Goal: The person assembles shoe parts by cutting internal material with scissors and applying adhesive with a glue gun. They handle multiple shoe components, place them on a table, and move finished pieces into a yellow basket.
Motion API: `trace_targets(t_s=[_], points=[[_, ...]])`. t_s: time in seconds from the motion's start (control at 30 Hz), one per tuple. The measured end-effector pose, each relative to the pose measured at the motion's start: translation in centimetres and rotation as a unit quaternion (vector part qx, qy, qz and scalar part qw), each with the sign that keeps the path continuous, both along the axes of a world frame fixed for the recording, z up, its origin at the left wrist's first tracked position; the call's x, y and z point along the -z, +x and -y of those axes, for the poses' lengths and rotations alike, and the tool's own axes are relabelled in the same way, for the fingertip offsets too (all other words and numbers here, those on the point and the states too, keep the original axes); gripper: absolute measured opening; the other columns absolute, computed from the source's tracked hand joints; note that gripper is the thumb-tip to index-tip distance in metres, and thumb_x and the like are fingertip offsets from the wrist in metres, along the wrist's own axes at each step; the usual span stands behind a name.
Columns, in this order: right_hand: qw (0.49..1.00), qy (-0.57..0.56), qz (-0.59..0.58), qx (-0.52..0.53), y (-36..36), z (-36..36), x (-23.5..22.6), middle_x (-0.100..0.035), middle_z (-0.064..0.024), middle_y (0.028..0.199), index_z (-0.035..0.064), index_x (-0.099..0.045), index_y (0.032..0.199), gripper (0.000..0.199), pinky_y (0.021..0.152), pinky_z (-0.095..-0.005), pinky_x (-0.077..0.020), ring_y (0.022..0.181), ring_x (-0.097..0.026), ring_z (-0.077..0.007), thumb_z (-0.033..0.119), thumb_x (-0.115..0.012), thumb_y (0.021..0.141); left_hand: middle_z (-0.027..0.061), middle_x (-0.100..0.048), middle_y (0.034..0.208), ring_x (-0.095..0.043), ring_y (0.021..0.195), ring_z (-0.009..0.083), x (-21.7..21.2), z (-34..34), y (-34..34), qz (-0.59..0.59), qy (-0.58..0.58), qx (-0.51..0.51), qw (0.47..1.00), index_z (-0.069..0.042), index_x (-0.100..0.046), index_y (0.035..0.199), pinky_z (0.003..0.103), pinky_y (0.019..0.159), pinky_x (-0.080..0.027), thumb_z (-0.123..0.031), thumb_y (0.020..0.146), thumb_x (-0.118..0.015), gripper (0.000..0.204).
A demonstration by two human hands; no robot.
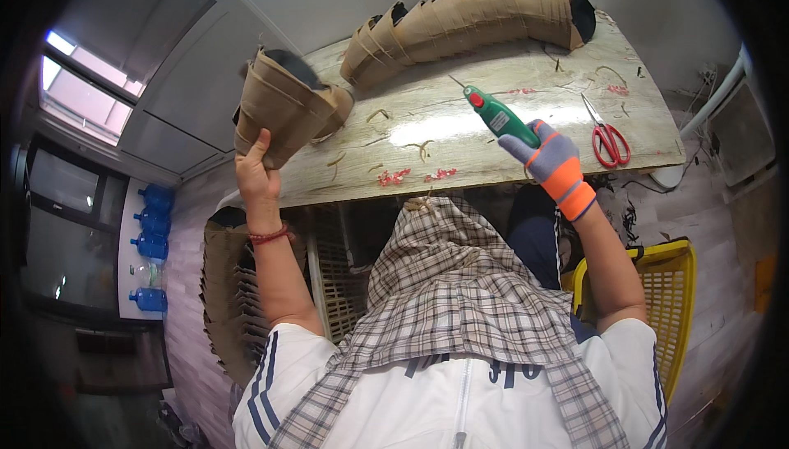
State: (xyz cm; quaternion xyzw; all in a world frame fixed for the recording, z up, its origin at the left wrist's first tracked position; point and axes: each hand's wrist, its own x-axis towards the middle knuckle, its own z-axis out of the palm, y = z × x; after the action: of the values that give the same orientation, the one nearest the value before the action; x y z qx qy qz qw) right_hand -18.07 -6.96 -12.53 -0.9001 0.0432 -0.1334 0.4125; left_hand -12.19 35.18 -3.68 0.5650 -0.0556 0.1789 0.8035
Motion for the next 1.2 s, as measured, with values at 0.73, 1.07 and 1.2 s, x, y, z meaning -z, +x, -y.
trace_targets(t_s=[0.73,1.07,1.2], points=[[0.942,-0.181,0.271,-0.078,-5.7,1.7,-1.8,-0.062,-0.0110,0.069,0.0069,-0.067,0.080,0.046,0.059,-0.0390,-0.0482,0.063,-0.059,-0.0314,0.042,-0.086,0.058,0.0194,-0.062,0.120,-0.059,0.112,0.0325,7.5,5.8,2.2,-0.238,-0.416,0.353,0.804,0.004,-0.058,0.118,0.046,0.099,-0.046,-0.014,0.096,-0.049,0.030],[0.958,-0.139,0.232,-0.095,-5.3,-0.1,-2.1,-0.064,-0.0109,0.069,0.0056,-0.068,0.083,0.049,0.059,-0.0382,-0.0494,0.062,-0.061,-0.0308,0.045,-0.085,0.059,0.0203,-0.061,0.121,-0.057,0.113,0.0351,7.1,8.6,1.3,-0.238,-0.416,0.350,0.805,0.005,-0.054,0.122,0.051,0.096,-0.046,-0.020,0.097,-0.050,0.035],[0.967,-0.094,0.225,-0.078,-5.0,-1.3,-2.2,-0.064,-0.0120,0.068,0.0058,-0.068,0.085,0.050,0.057,-0.0361,-0.0503,0.061,-0.063,-0.0298,0.047,-0.084,0.061,0.0199,-0.058,0.124,-0.057,0.114,0.0372,5.3,10.2,-1.4,-0.186,-0.366,0.384,0.827,0.001,-0.051,0.126,0.057,0.091,-0.048,-0.023,0.097,-0.052,0.038]])
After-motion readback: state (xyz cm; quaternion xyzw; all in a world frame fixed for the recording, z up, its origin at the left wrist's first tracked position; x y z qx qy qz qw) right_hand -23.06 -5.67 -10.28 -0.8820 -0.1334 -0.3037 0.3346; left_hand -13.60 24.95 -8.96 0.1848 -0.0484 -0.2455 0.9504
